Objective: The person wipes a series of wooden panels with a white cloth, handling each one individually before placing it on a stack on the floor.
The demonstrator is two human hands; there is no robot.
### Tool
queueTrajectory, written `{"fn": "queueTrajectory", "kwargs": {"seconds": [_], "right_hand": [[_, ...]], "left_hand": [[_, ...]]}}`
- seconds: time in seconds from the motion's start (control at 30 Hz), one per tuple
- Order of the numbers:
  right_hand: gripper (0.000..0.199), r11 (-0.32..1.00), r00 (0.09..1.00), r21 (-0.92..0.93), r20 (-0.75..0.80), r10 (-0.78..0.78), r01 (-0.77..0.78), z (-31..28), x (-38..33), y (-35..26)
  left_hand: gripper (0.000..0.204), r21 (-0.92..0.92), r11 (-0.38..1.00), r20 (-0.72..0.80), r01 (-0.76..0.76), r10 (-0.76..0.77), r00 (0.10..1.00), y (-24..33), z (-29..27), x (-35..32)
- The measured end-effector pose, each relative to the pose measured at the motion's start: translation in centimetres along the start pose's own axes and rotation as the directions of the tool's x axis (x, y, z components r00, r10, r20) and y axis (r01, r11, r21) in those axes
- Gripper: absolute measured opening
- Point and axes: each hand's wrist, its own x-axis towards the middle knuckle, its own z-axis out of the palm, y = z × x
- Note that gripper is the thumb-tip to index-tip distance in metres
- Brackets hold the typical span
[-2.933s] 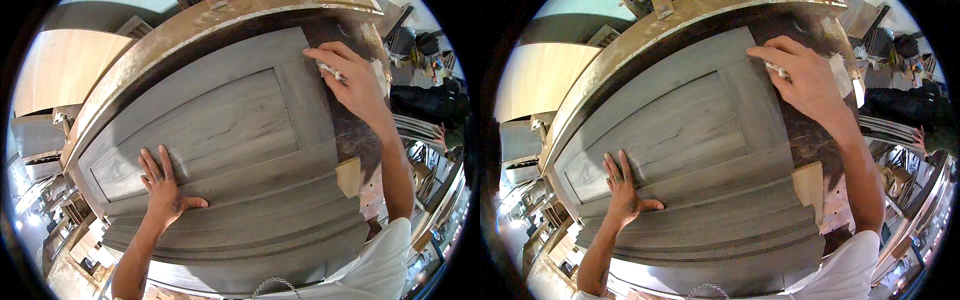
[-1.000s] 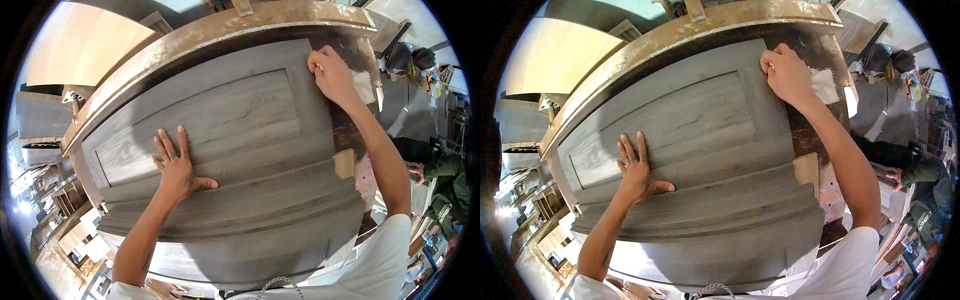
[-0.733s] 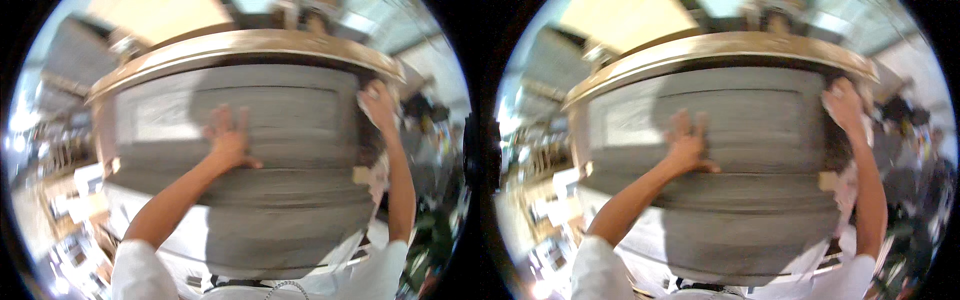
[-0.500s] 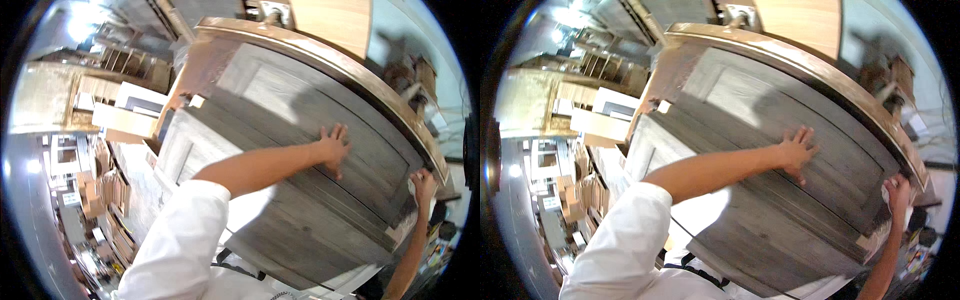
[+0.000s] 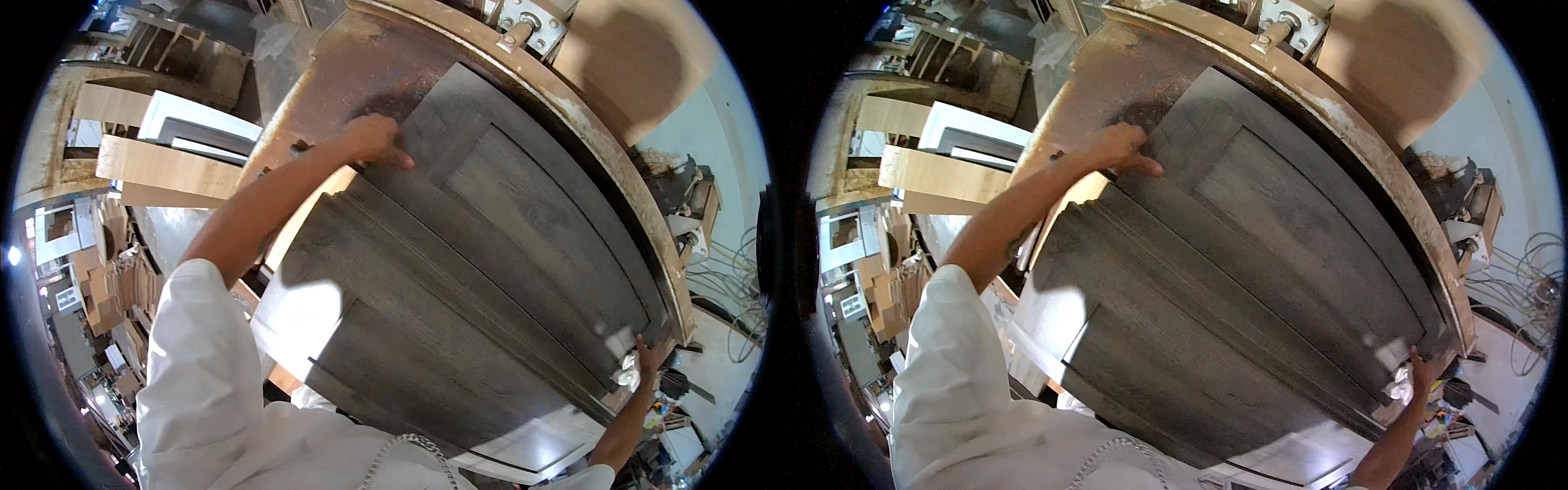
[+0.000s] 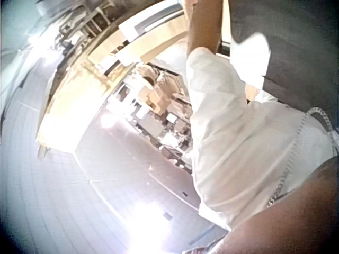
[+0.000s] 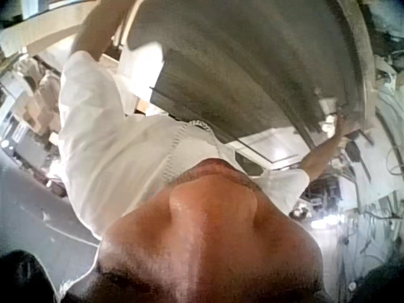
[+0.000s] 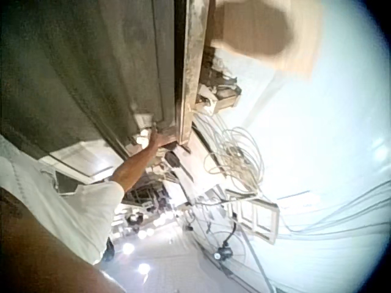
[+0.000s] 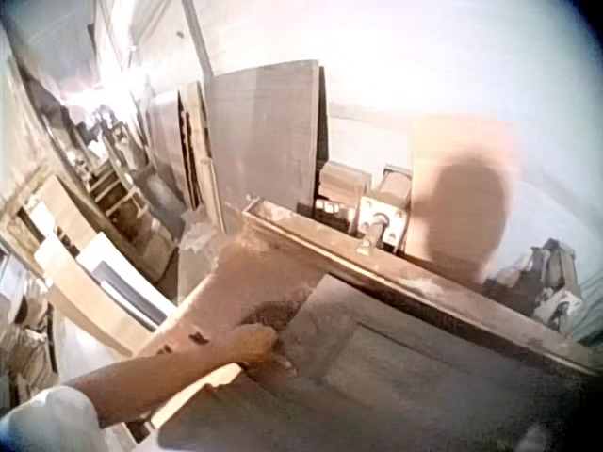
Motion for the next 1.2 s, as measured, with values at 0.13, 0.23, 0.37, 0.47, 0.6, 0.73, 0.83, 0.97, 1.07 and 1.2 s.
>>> {"fn": "queueTrajectory", "kwargs": {"seconds": [0.13,0.23,0.37,0.47,0.6,0.73,0.83,0.97,1.07,1.2], "right_hand": [[0.095,0.981,0.985,-0.095,-0.06,0.164,-0.169,1.2,0.1,2.1],[0.095,0.944,0.941,-0.021,0.075,0.331,-0.33,1.1,1.3,1.6],[0.094,0.854,0.808,-0.07,0.291,0.512,-0.516,-2.3,4.0,-6.4],[0.092,0.764,0.757,0.069,0.222,0.615,-0.641,-4.0,2.4,-7.0],[0.064,0.868,0.917,0.353,-0.058,0.394,-0.35,1.4,-0.6,5.6],[0.034,0.222,0.836,0.902,0.22,0.503,-0.371,-4.2,-4.2,4.0],[0.035,-0.118,0.697,0.991,0.124,0.706,-0.058,-12.9,-13.2,-2.9],[0.045,-0.189,0.469,0.958,0.068,0.881,0.216,-15.9,-26.8,-5.7],[0.046,-0.035,0.513,0.916,-0.191,0.837,0.399,-13.5,-33.4,-8.1],[0.041,-0.026,0.432,0.916,-0.165,0.887,0.401,-12.5,-38.4,-13.1]], "left_hand": [[0.058,-0.032,0.999,-0.213,0.032,-0.038,0.976,0.1,-1.9,1.7],[0.072,-0.208,0.975,-0.334,0.081,-0.149,0.931,3.3,-2.0,3.9],[0.084,-0.43,0.88,-0.287,0.2,-0.344,0.894,7.1,0.8,6.6],[0.087,-0.58,0.729,-0.151,0.363,-0.534,0.832,10.2,-2.4,6.2],[0.089,-0.638,0.71,-0.151,0.298,-0.495,0.856,10.0,-4.7,4.4],[0.109,-0.872,0.488,-0.337,-0.039,-0.54,0.771,9.8,-7.3,-4.8],[0.108,-0.79,0.279,-0.605,-0.546,-0.501,0.619,13.6,-8.6,-14.7],[0.097,-0.619,-0.066,-0.646,-0.783,-0.524,0.555,13.8,-7.0,-27.6],[0.08,-0.577,-0.042,-0.672,-0.816,-0.544,0.503,12.6,-2.6,-35.2],[0.081,-0.54,-0.195,-0.636,-0.819,-0.542,0.549,9.2,3.9,-40.7]]}}
